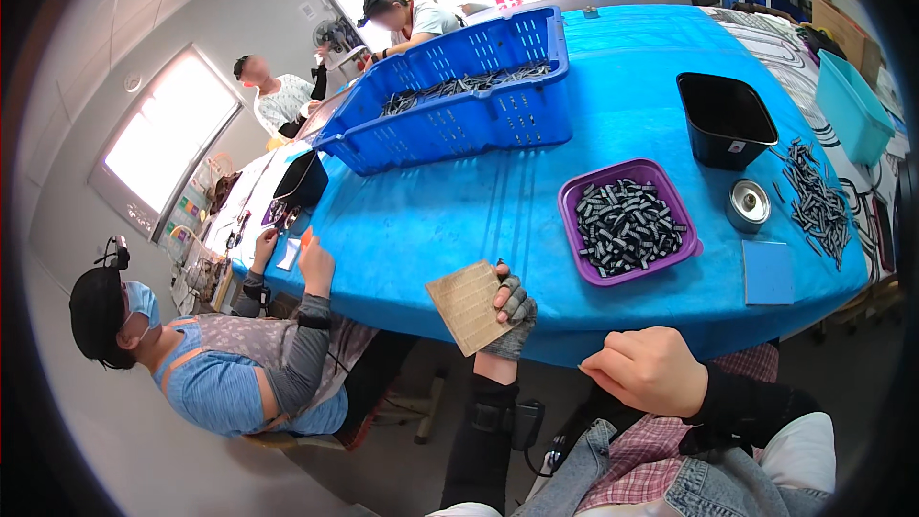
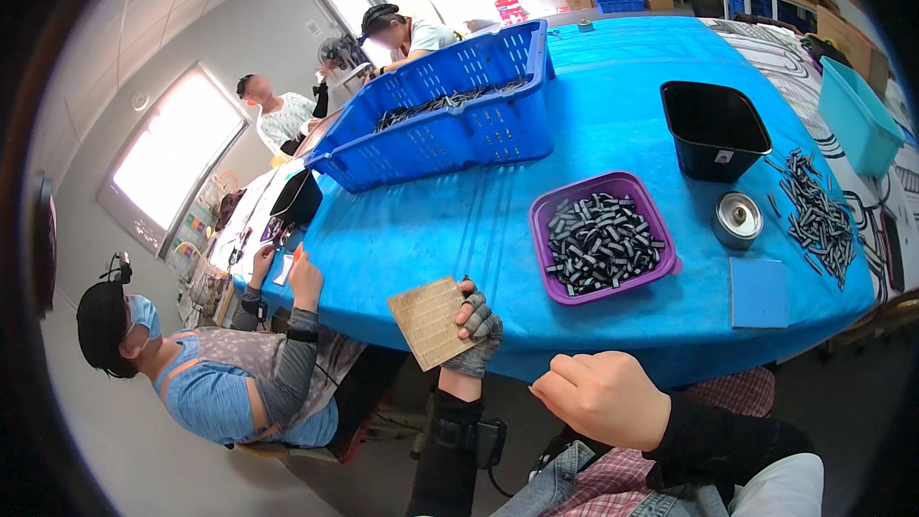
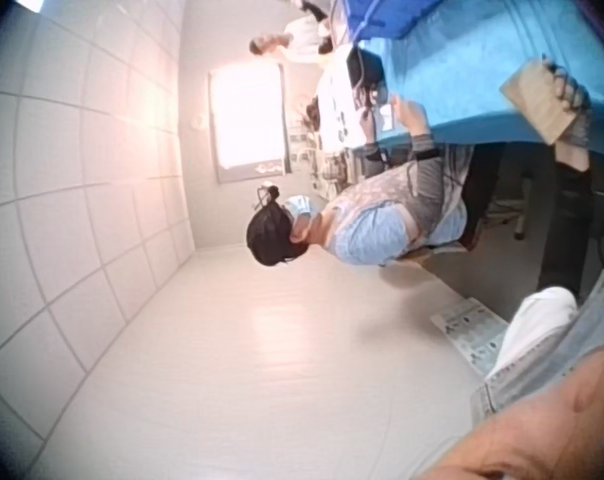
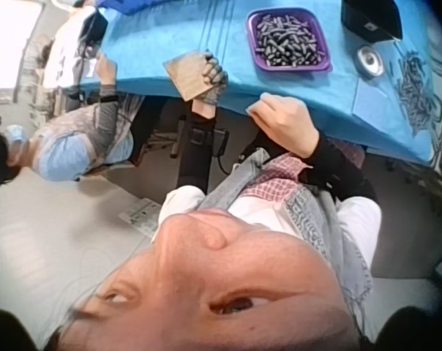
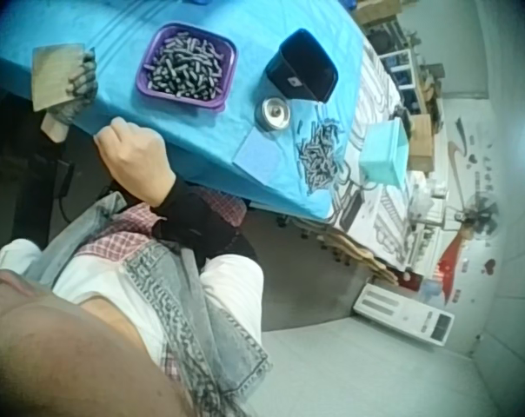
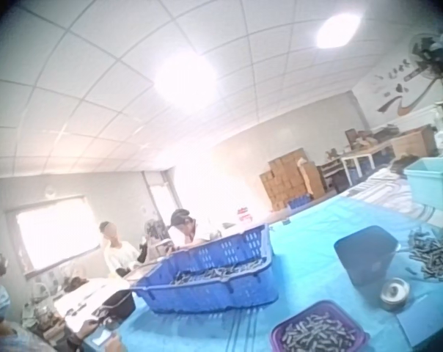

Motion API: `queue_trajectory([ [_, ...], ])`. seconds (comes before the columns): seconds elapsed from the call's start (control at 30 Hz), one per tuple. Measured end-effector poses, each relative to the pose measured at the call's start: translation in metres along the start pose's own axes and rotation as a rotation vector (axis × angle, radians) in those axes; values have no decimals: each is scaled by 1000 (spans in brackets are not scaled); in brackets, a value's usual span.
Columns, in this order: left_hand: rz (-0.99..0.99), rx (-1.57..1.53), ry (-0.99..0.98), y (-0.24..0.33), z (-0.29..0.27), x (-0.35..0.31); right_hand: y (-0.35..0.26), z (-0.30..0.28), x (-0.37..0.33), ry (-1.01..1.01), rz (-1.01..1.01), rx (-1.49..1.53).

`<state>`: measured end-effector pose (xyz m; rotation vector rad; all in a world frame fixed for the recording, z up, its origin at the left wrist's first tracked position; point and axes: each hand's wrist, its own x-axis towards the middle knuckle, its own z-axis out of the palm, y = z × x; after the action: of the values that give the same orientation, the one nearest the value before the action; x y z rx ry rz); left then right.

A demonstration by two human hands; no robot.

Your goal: Assemble small metal hardware components onto blue and brown square boards.

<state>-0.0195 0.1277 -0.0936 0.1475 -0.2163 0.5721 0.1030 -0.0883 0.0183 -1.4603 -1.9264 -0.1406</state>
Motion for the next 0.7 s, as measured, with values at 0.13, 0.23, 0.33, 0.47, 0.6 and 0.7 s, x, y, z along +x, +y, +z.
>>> queue_trajectory([
  [0.13, -9, -14, -23, -1, -2, 1, -1, 0, 1, 24, 8, 26],
  [0.23, -13, -12, -46, -1, -3, 2, -3, -3, 2, 10, 8, 50],
  [0.33, -14, -11, -52, 0, -3, 1, -3, -3, 2, -10, 2, 52],
  [0.47, -18, -26, -58, -1, -4, 3, -2, -4, 1, -13, 3, 43],
  [0.6, -7, -13, -41, -1, -3, 2, -2, -3, 0, -24, 1, 49],
  [0.7, -20, -7, -64, 0, -2, 4, -2, -2, -1, -28, 4, 50],
])
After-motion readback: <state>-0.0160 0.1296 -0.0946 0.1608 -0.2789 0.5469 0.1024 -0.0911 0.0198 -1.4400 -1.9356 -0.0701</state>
